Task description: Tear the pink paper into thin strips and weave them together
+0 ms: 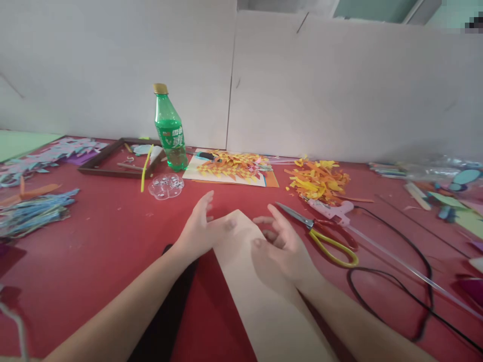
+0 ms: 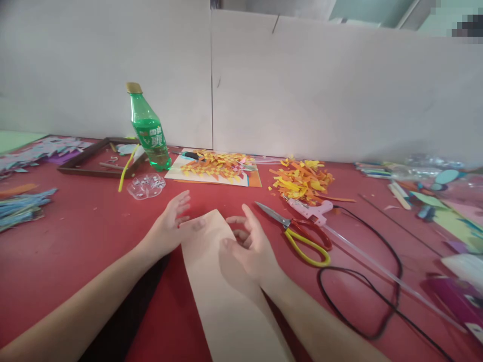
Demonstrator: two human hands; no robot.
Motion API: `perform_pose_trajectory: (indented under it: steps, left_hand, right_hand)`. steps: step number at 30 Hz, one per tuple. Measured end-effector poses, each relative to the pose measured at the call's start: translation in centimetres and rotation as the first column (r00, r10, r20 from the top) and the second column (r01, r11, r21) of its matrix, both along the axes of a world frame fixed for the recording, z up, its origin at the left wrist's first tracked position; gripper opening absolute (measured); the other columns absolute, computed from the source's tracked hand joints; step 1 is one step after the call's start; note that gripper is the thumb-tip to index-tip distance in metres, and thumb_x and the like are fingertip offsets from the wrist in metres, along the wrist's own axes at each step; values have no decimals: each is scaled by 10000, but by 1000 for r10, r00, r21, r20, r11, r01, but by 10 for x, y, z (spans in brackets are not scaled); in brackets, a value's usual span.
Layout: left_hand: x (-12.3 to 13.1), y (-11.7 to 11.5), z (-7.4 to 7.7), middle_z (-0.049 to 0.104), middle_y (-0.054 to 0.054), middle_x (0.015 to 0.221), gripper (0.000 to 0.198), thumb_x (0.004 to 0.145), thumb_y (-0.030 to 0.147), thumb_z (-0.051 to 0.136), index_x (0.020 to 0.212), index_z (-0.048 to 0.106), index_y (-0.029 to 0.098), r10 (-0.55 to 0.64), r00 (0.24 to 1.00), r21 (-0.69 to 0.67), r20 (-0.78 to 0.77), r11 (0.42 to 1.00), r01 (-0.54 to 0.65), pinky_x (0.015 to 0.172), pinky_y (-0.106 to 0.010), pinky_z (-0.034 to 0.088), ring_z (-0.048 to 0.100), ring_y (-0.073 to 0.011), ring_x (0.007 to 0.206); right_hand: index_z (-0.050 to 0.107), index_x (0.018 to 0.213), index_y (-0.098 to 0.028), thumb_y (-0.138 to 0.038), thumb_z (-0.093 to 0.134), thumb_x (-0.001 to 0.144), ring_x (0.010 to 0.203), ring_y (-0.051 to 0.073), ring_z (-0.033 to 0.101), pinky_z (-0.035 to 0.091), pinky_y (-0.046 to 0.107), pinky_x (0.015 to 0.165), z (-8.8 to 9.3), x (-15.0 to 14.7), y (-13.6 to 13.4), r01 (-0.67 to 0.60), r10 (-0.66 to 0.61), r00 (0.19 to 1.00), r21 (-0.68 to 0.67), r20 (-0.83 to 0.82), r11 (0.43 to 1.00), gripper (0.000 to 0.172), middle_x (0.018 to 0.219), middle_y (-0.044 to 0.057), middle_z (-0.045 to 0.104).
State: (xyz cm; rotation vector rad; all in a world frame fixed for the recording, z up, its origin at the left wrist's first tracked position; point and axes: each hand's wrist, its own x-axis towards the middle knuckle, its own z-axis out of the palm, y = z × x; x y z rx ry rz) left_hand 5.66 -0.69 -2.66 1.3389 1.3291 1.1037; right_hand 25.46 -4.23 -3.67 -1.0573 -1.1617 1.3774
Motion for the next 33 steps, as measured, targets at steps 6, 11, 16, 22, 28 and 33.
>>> perform_pose_trajectory:
  steps: [6,11,16,22,28,33]
  left_hand:
    - [2,2,10,628,-39,906,730,671,284,786,1294,418,191,-30,924,-171,381,980,102,803,-324,504,636,-154,808]
    - [1,2,5,523,-143,1250,676,692,369,770,1263,452,194,72,966,-188,247,982,-25,974,-369,431,536,-234,1146]
    - [0,0,7,445,-178,1367,687,700,345,769,1271,424,181,47,965,-199,257,980,6,991,-394,430,490,-260,1219]
    - [1,-2,13,540,-153,1283,595,722,417,730,1207,488,172,32,976,-177,216,984,7,954,-377,445,564,-247,1129]
    - [0,-4,12,662,-97,1078,472,770,578,596,998,626,166,20,999,-147,40,989,-14,892,-369,452,595,-265,1035]
    - [1,-4,10,692,-89,1046,429,709,365,755,1048,583,167,-53,887,-187,458,970,155,808,-344,518,664,-215,900]
  right_hand:
    - [417,1316,-391,-215,748,716,794,106,593,535,258,661,9,4,0,71,-66,986,31,-151,997,707,1236,14,505]
    - [478,1273,-364,-204,749,707,808,111,584,534,245,675,10,4,3,113,-99,981,73,-165,991,648,1132,8,539]
    - [532,1208,-331,-227,735,713,778,110,566,530,230,659,11,7,3,160,-151,982,79,-109,984,545,1038,4,533]
    - [523,1205,-314,-264,718,726,892,157,584,536,271,722,11,10,4,205,-200,977,64,-67,977,519,1129,38,530]
    - [508,1190,-331,-213,693,771,817,115,597,514,234,670,12,7,-1,150,-138,988,198,-74,969,473,1110,14,539]
    - [456,1226,-321,-265,640,816,724,129,612,432,200,440,17,5,-9,74,-78,997,212,9,974,453,1222,65,518]
